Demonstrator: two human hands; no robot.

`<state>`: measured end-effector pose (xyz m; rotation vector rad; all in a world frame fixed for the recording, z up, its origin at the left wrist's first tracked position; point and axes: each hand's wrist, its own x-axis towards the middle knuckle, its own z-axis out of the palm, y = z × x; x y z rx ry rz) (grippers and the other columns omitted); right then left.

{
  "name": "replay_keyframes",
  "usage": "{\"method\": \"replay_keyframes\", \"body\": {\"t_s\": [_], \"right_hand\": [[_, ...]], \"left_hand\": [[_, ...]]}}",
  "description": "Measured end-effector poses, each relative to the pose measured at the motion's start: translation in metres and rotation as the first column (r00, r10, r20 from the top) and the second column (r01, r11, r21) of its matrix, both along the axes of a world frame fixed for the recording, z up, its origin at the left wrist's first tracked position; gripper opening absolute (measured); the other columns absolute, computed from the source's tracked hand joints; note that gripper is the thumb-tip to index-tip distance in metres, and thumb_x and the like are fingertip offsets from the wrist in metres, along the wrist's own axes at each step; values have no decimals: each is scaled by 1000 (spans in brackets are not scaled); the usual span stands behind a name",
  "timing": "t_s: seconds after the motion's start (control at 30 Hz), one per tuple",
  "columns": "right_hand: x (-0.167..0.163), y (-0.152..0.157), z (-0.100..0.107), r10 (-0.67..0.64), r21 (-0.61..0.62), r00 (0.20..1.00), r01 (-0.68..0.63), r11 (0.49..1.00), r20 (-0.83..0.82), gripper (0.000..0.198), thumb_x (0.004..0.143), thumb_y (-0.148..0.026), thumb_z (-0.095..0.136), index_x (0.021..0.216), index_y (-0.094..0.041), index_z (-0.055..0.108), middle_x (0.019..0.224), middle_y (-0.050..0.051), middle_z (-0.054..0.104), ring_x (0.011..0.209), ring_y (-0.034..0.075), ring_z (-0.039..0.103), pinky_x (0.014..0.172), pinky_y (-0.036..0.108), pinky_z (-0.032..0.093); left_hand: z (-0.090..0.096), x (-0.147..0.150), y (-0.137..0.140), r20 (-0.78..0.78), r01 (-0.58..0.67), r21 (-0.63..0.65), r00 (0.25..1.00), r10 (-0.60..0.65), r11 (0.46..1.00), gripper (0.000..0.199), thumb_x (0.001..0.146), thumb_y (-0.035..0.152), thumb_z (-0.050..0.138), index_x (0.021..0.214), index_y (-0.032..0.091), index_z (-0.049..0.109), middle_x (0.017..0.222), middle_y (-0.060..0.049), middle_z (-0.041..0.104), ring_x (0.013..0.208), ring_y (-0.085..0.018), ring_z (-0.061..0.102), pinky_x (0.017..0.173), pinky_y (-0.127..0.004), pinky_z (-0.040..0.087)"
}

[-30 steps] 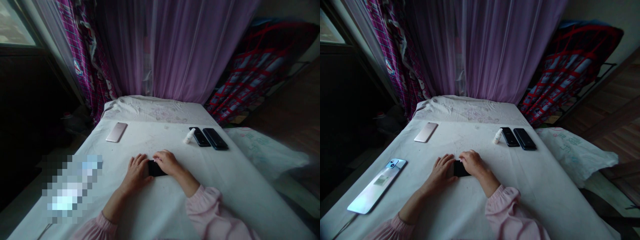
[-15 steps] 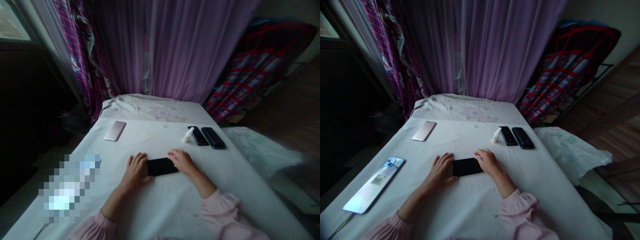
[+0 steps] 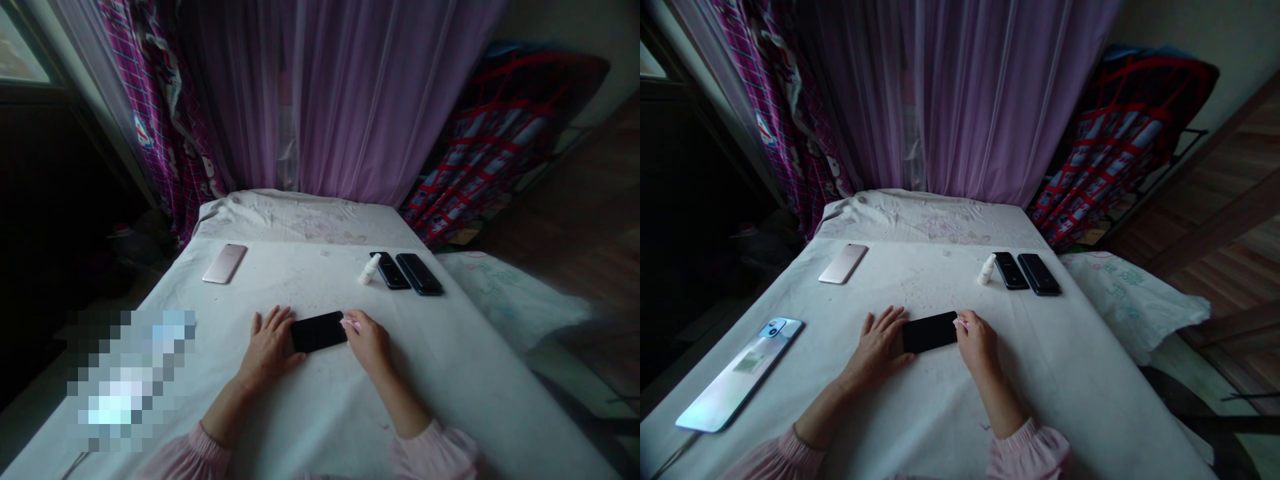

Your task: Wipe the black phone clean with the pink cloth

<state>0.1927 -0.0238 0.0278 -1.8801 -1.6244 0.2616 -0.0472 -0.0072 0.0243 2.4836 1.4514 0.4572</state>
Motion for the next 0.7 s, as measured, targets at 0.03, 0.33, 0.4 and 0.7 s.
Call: {"method": "replay_keyframes", "body": {"t_s": [0.03,0.33,0.4,0.7], "right_hand": [[1,-8,-2,-1,9,1000,1,1000,2,14,82,-24,57,90,-25,68,86,3,75,79,19,71,68,27,51],[-2,6,1,-13,-9,1000,13,1000,17,15,80,-20,57,90,-24,68,85,3,76,80,19,71,68,26,50],[-7,22,5,-22,-28,999,23,999,26,14,81,-20,58,91,-23,68,82,4,75,75,19,70,66,26,50],[3,-8,-4,-38,17,998,37,999,50,14,82,-26,56,89,-25,68,84,3,75,76,19,70,65,26,50]], "left_hand": [[-1,0,0,8,0,5,1000,0,1000,63,74,42,73,129,20,53,145,-17,46,138,-36,34,111,-66,15],[-6,-1,3,10,32,-9,999,-32,999,65,74,41,73,132,22,51,145,-16,47,139,-35,34,111,-66,16],[-7,-1,4,15,29,-4,999,-29,1000,66,73,41,73,132,21,50,145,-17,46,139,-35,34,111,-66,16],[-5,3,1,73,-6,7,997,5,1000,68,71,51,75,127,19,54,140,-17,51,136,-38,38,111,-65,18]]}}
